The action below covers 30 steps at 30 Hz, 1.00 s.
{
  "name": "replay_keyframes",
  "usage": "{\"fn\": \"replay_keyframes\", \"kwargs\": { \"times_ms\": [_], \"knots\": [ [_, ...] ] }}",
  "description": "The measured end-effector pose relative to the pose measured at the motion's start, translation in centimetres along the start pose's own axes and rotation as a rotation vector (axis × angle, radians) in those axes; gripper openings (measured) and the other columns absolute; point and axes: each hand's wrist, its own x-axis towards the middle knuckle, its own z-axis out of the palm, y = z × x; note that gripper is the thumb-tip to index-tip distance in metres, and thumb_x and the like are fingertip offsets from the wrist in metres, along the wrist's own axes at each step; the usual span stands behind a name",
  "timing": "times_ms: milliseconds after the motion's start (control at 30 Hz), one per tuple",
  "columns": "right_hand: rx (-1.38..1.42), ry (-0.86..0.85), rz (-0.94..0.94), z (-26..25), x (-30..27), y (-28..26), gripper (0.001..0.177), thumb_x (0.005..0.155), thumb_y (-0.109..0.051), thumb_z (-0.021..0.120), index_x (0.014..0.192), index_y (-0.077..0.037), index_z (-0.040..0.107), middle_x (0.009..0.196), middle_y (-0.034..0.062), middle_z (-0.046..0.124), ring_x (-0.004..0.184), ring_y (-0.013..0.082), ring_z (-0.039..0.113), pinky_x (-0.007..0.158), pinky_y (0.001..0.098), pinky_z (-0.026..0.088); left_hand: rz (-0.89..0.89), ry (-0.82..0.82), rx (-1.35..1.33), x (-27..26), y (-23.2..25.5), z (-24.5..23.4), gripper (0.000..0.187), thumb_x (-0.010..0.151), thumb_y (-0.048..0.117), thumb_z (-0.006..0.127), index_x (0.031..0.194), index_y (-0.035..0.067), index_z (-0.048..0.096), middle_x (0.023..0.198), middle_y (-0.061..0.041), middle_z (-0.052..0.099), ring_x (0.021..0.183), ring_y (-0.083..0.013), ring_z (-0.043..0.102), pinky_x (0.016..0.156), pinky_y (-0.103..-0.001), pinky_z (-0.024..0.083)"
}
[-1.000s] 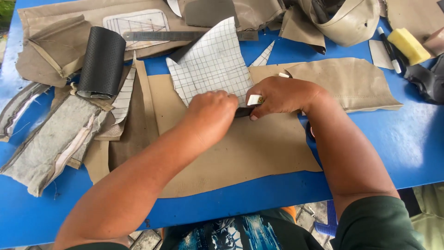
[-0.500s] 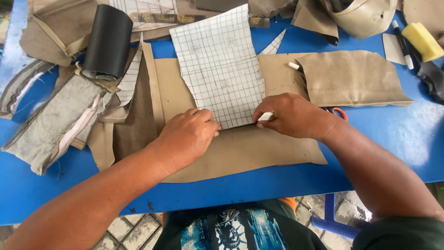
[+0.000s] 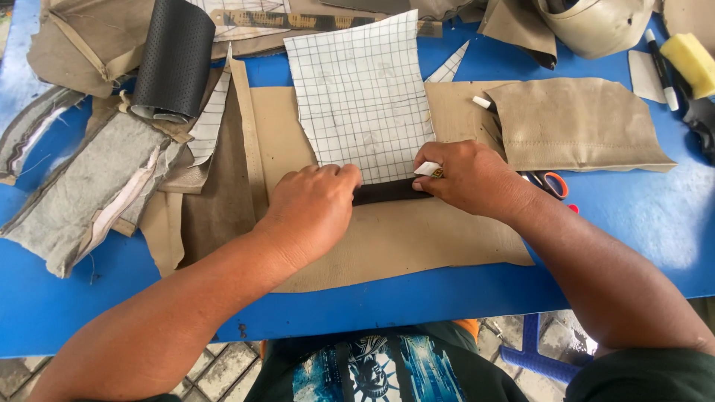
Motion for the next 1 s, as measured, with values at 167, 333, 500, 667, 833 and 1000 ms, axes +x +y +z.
{"fn": "replay_keyframes", "kwargs": {
  "times_ms": [167, 333, 500, 667, 833, 1000],
  "knots": [
    [-0.045, 0.008, 0.004, -0.4, -0.2, -0.2, 0.022, 0.087, -0.037, 0.077, 0.108, -0.031, 0.073, 0.098, 0.0088, 0.079, 0.101, 0.0365, 0.073, 0.089, 0.0486, 0.059, 0.196, 0.343, 0.227, -0.2, 1.1, 2.7, 0.006, 0.095, 0.01, 0.063, 0.097, 0.011, 0.069, 0.086, -0.009, 0.062, 0.084, -0.0288, 0.066, 0.067, -0.039, 0.055],
    [-0.097, -0.022, -0.019, -1.1, -0.3, -1.3, 0.022, 0.089, -0.035, 0.074, 0.11, -0.027, 0.073, 0.1, 0.0097, 0.079, 0.102, 0.0367, 0.074, 0.09, 0.0504, 0.059, 0.377, 0.318, 0.221, -1.4, 2.6, 2.2, 0.023, 0.1, 0.008, 0.053, 0.117, 0.003, 0.068, 0.092, -0.01, 0.057, 0.082, -0.0233, 0.061, 0.061, -0.032, 0.056],
    [-0.116, -0.039, -0.083, -2.2, 0.0, -1.9, 0.025, 0.088, -0.033, 0.078, 0.112, -0.028, 0.074, 0.101, 0.0099, 0.079, 0.102, 0.036, 0.075, 0.093, 0.0525, 0.059, 0.237, -0.061, 0.104, -2.6, 4.9, 0.3, 0.101, 0.089, 0.082, 0.047, 0.15, 0.002, 0.048, 0.144, -0.03, 0.048, 0.124, -0.0488, 0.05, 0.098, -0.054, 0.05],
    [0.458, 0.012, -0.172, -5.1, -0.4, -4.3, 0.03, 0.098, -0.009, 0.064, 0.128, -0.01, 0.067, 0.103, 0.0233, 0.068, 0.089, 0.0353, 0.067, 0.081, 0.0491, 0.055, 0.212, -0.039, 0.084, -3.2, 4.8, 2.2, 0.103, 0.084, 0.087, 0.045, 0.153, 0.01, 0.048, 0.154, -0.024, 0.04, 0.129, -0.049, 0.043, 0.105, -0.061, 0.043],
    [0.573, 0.082, -0.553, -1.1, 1.0, -6.0, 0.029, 0.101, -0.009, 0.064, 0.129, -0.004, 0.07, 0.095, 0.0217, 0.063, 0.086, 0.0298, 0.061, 0.077, 0.0446, 0.051, 0.204, -0.058, 0.069, -3.3, 4.6, 1.8, 0.105, 0.081, 0.087, 0.048, 0.153, 0.011, 0.047, 0.157, -0.021, 0.037, 0.133, -0.0482, 0.04, 0.109, -0.062, 0.04],
    [0.68, 0.096, -0.534, 1.5, 1.8, -7.7, 0.021, 0.093, -0.012, 0.075, 0.115, -0.011, 0.075, 0.089, 0.0093, 0.078, 0.076, 0.0161, 0.069, 0.073, 0.0302, 0.056, 0.215, -0.018, 0.121, -3.2, 4.6, 1.9, 0.105, 0.08, 0.089, 0.048, 0.152, 0.012, 0.047, 0.151, -0.019, 0.042, 0.132, -0.0475, 0.04, 0.108, -0.063, 0.042]
  ]
}}
